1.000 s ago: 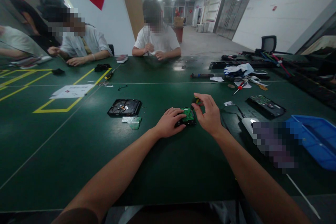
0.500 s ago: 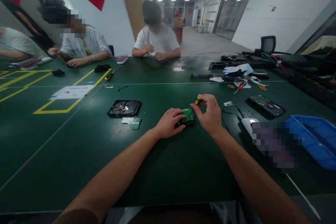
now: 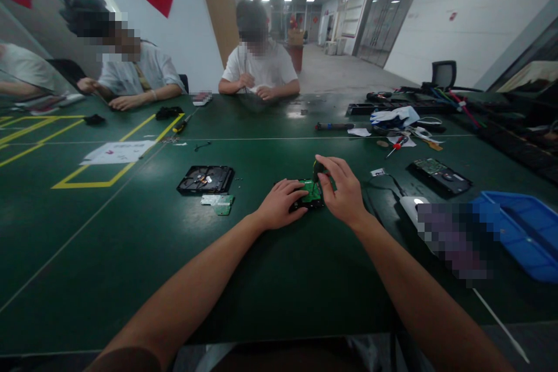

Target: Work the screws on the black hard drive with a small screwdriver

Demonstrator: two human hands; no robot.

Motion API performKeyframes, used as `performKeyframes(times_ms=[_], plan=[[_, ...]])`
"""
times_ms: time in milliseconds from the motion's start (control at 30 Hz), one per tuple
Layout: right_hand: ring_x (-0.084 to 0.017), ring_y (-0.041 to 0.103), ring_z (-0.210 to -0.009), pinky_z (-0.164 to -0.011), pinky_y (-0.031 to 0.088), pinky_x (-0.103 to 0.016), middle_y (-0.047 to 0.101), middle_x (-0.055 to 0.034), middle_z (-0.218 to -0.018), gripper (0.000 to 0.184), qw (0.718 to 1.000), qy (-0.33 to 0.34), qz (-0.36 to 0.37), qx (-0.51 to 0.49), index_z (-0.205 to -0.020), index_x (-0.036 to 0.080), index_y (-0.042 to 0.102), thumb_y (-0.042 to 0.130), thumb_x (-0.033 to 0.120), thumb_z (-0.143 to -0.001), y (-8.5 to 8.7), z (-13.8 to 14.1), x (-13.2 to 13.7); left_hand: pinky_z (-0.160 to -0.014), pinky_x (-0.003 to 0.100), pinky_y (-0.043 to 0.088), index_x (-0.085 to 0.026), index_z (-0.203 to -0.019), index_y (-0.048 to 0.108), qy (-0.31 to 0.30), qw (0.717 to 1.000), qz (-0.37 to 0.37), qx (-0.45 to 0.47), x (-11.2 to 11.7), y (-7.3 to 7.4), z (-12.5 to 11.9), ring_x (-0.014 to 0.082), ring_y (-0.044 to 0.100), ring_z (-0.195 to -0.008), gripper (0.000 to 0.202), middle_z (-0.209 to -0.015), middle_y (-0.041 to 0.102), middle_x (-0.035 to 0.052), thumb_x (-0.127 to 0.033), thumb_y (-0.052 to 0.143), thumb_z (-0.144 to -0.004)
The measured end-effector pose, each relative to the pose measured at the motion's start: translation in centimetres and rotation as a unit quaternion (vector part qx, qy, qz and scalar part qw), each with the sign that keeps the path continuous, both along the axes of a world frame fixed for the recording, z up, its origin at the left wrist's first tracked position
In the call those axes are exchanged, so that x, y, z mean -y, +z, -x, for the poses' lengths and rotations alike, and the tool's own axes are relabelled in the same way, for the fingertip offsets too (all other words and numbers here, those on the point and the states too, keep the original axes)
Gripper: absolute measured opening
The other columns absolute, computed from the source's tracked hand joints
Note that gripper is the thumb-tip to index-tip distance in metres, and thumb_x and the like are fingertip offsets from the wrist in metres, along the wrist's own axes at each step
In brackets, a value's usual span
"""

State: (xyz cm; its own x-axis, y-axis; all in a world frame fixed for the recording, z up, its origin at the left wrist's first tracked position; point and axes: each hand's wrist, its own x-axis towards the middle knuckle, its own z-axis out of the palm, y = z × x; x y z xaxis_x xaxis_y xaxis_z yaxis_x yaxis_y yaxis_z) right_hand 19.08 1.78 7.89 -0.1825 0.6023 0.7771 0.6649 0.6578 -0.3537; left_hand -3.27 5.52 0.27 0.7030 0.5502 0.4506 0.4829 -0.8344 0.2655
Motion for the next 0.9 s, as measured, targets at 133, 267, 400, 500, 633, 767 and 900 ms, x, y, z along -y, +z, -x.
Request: performKeyframes(times_ms=[133, 267, 400, 500, 633, 767, 900], plan=[[-0.027, 0.065, -0.108, -0.091, 0.062, -0.048, 0.061, -0.0087, -0.122, 0.047, 0.999, -0.029, -0.001, -0.017, -0.145, 0.036, 0.058, 0.067, 0.028, -0.099, -0.13, -0.16, -0.01, -0.124, 0.065, 0.035, -0.025, -0.141, 0.062, 0.000, 1.000, 0.009, -0.002, -0.01, -0.01, -0.06, 0.0354, 0.051, -0.146, 0.048, -0.152, 0.058, 0.0126, -0.047, 0.067, -0.099], [-0.024, 0.067, -0.098, -0.090, 0.062, -0.048, 0.064, -0.0067, -0.117, 0.042, 0.999, -0.030, 0.008, -0.019, -0.141, 0.036, 0.060, 0.065, 0.026, -0.100, -0.14, -0.29, -0.05, -0.124, 0.065, 0.035, -0.025, -0.142, 0.061, -0.001, 1.000, 0.013, 0.002, 0.01, -0.05, 0.01, 0.0353, 0.050, -0.146, 0.048, -0.152, 0.058, 0.0122, -0.046, 0.067, -0.099], [-0.026, 0.069, -0.108, -0.097, 0.061, -0.051, 0.068, -0.0078, -0.126, 0.043, 1.000, -0.001, 0.018, -0.004, -0.144, 0.034, 0.057, 0.056, 0.021, -0.103, -0.13, -0.14, 0.11, -0.124, 0.064, 0.036, -0.026, -0.141, 0.062, 0.001, 1.000, 0.014, -0.001, -0.03, -0.14, 0.11, 0.0351, 0.051, -0.146, 0.048, -0.151, 0.059, 0.0121, -0.046, 0.068, -0.098], [-0.027, 0.067, -0.116, -0.101, 0.059, -0.052, 0.066, -0.0083, -0.133, 0.046, 1.000, 0.017, 0.024, 0.001, -0.147, 0.034, 0.053, 0.053, 0.020, -0.104, -0.17, -0.02, 0.23, -0.125, 0.064, 0.036, -0.026, -0.141, 0.062, 0.003, 1.000, 0.011, -0.001, -0.08, -0.18, 0.15, 0.0349, 0.051, -0.145, 0.048, -0.152, 0.059, 0.0119, -0.047, 0.068, -0.098], [-0.028, 0.064, -0.116, -0.098, 0.060, -0.051, 0.061, -0.0098, -0.128, 0.044, 1.000, 0.006, 0.012, -0.010, -0.143, 0.033, 0.058, 0.063, 0.024, -0.100, -0.17, -0.01, 0.21, -0.125, 0.064, 0.035, -0.025, -0.142, 0.061, 0.003, 1.000, 0.010, -0.003, -0.06, -0.13, 0.16, 0.0349, 0.051, -0.146, 0.049, -0.152, 0.058, 0.0125, -0.047, 0.068, -0.099], [-0.027, 0.066, -0.111, -0.095, 0.061, -0.051, 0.062, -0.0090, -0.124, 0.042, 1.000, -0.010, 0.007, -0.016, -0.141, 0.034, 0.059, 0.061, 0.021, -0.100, -0.14, -0.07, 0.06, -0.124, 0.064, 0.036, -0.025, -0.142, 0.061, 0.003, 1.000, 0.008, -0.005, 0.01, -0.04, 0.16, 0.0349, 0.051, -0.146, 0.048, -0.153, 0.058, 0.0121, -0.046, 0.067, -0.099], [-0.028, 0.064, -0.122, -0.101, 0.059, -0.053, 0.063, -0.0091, -0.136, 0.053, 1.000, 0.015, 0.015, 0.000, -0.152, 0.035, 0.051, 0.052, 0.017, -0.102, -0.23, 0.02, -0.05, -0.125, 0.064, 0.035, -0.024, -0.141, 0.062, 0.000, 1.000, 0.006, 0.002, 0.03, 0.05, 0.15, 0.0348, 0.051, -0.145, 0.048, -0.151, 0.059, 0.0131, -0.046, 0.067, -0.099]])
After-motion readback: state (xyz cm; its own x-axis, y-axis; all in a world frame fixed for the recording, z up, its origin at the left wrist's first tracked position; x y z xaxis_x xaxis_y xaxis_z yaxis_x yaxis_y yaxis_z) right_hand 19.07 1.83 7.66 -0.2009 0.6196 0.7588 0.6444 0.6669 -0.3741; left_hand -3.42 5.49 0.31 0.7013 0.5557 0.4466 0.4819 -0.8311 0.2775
